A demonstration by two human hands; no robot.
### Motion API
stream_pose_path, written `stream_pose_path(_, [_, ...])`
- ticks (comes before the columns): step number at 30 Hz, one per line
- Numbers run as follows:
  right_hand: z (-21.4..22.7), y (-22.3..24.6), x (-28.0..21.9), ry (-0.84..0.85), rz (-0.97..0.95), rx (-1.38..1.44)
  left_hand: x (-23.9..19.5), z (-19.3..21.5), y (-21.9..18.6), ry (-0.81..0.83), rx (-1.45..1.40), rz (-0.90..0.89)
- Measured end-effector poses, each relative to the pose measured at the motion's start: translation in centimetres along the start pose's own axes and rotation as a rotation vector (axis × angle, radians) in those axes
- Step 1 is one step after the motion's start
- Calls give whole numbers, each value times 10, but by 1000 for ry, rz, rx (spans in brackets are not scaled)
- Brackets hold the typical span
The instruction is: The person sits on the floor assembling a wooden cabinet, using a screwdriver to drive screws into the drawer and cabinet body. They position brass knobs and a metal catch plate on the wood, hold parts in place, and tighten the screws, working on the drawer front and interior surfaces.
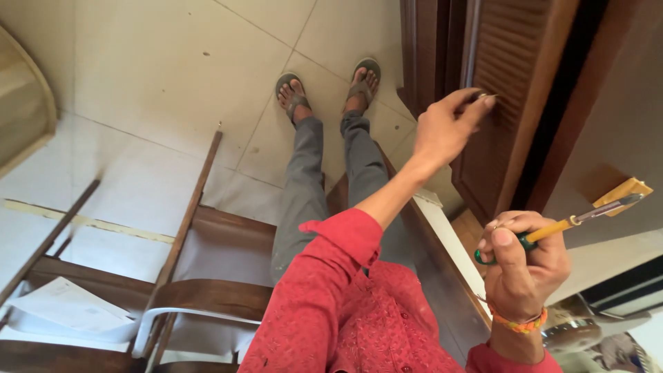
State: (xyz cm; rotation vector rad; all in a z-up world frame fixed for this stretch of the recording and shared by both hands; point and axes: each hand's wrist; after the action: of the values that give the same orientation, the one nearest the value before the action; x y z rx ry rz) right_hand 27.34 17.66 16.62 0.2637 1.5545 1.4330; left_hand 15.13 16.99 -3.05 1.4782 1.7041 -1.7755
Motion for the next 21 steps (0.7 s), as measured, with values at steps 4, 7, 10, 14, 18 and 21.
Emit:
stream_pose_path(4, [5, -3, 4, -7, -21, -8, 1, -18, 3, 7, 12, -6])
stream_pose_path(7, [5, -1, 11, 2, -27, -18, 6, -31, 4, -60, 72, -28])
stream_pose_path(10, [8, 1, 14, 12, -20, -50, 10, -46, 10, -53, 53, -38])
stream_pose_path(14, [7, 1, 17, 31, -26, -56, 14, -59, 14, -73, 95, -99])
stream_pose_path(18, [7, -7, 22, 66, -65, -40, 18, -49, 14, -42, 84, -116])
stream_pose_path(21, [-1, -20, 32, 141, -115, -182, 20, -27, 26, 9, 50, -134])
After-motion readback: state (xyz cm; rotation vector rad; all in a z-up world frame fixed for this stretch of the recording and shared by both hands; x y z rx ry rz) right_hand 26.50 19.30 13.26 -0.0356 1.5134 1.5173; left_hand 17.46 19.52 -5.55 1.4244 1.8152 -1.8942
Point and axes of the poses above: each hand's wrist, its own x-axis towards the middle knuckle, its own z-axis out of the back of the hand, y = z × x
